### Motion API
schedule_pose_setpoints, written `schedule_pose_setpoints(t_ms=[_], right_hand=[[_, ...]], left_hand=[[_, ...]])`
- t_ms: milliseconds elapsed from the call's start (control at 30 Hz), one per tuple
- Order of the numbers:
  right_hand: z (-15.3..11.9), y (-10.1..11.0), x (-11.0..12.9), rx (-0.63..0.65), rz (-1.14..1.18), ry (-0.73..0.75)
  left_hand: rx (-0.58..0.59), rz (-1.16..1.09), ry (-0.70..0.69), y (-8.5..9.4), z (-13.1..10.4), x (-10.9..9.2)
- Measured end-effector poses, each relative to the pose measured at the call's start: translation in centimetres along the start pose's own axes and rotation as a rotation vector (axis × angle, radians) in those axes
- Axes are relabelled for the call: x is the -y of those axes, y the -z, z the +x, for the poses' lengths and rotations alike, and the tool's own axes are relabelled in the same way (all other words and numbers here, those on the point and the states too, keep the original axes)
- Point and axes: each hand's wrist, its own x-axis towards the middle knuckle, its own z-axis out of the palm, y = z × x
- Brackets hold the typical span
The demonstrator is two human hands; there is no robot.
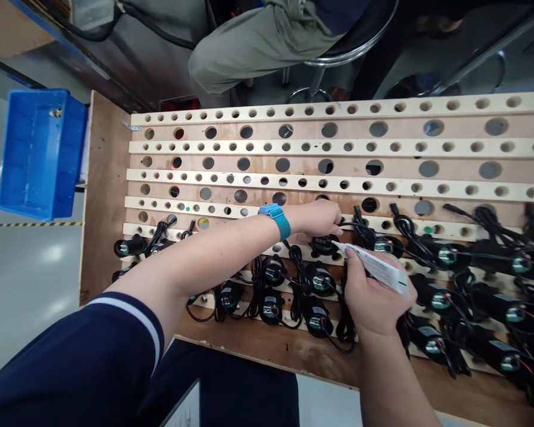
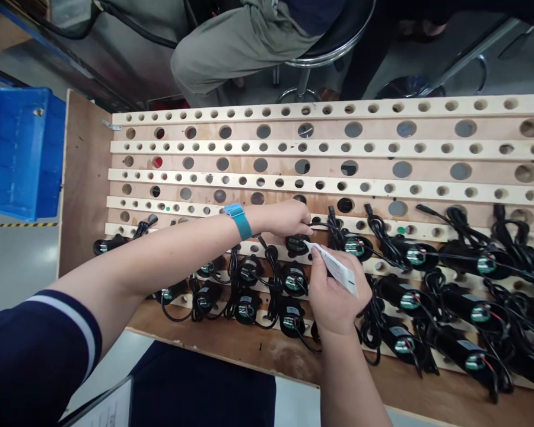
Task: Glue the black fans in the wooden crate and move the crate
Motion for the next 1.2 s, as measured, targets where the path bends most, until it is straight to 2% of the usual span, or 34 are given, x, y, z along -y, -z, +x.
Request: schedule_pose_setpoints(t_ms=[300, 467, 800, 900, 1067, 1200], right_hand=[[0.9, -1.1, -0.5, 0.025, -0.076, 0.162], [1.6, -1.2, -0.6, 0.070, -0.183, 0.276], [0.8, -1.0, -1.0, 0.103, -0.267, 0.359], [0.4, -0.5, -0.3, 0.104, -0.240, 0.311], [-0.2, -0.4, 1.2, 0.084, -0.103, 0.116], [-0.3, -1.0, 1.4, 0.112, -0.072, 0.082]], left_hand=[[0.027, -0.124, 0.085, 0.5, -1.2, -0.4], [0.044, -0.112, 0.077, 0.6, -1.0, -0.4], [0.037, -0.150, 0.117, 0.5, -1.0, -0.3], [0.041, -0.143, 0.109, 0.6, -1.1, -0.3], [0.039, -0.157, 0.110, 0.7, -1.4, -0.4], [0.039, -0.134, 0.102, 0.7, -1.4, -0.5]])
